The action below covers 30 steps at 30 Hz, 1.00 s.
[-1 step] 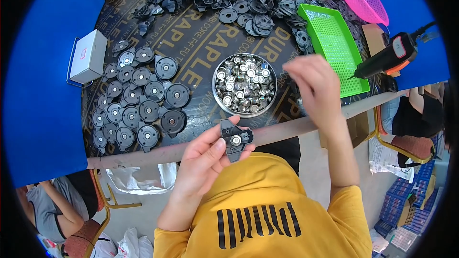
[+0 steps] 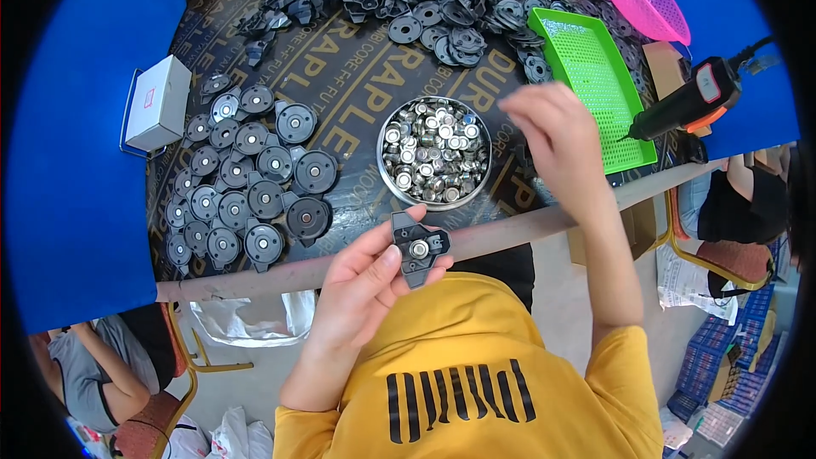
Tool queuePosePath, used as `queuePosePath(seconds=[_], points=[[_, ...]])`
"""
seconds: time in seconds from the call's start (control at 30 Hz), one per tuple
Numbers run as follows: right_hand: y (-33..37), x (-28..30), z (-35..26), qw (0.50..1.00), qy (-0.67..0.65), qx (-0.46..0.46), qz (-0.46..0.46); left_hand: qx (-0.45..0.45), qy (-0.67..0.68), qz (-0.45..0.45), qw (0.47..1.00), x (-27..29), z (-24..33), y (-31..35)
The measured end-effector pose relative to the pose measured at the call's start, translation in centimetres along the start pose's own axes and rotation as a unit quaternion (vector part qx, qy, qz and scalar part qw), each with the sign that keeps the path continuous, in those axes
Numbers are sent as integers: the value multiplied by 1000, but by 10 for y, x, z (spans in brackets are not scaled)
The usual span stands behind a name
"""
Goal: Assemble small mechanical bearing components by inserting metal rollers into plastic housings and snapping a cover in place.
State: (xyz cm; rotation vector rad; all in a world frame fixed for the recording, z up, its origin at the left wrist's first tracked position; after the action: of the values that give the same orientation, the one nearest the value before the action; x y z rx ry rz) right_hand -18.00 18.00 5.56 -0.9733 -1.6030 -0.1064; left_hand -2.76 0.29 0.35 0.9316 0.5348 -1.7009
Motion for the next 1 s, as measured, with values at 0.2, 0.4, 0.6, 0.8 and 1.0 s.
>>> queuePosePath(seconds=[0.2, 0.4, 0.6, 0.8, 1.0], points=[[-64, -39, 39, 985, 167, 7, -35, 3, -12, -9, 1000, -5, -2, -3], [-73, -52, 45, 977, 147, -85, -127, -5, -11, 2, 1000, 0, -3, 4], [-60, -15, 40, 996, -68, -60, -1, -14, -14, 17, 1000, 3, -1, 0], [2, -3, -51, 815, -537, -154, -151, -47, 21, 14, 999, 2, -4, -3], [16, -7, -66, 848, -467, -160, -193, -83, 35, 14, 996, 5, -14, 1]])
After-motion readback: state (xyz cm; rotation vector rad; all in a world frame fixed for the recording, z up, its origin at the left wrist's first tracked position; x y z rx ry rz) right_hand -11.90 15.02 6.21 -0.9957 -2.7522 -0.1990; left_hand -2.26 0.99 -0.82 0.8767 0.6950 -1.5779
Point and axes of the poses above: each hand's wrist, its own y-axis away from the middle knuckle, its own x-axis out of the back of the hand, z = x × y, the point moved 4 cm from there along -y, towards the middle knuckle, and after that the axes turned 10 degrees about -z, right-handed, at the moved point
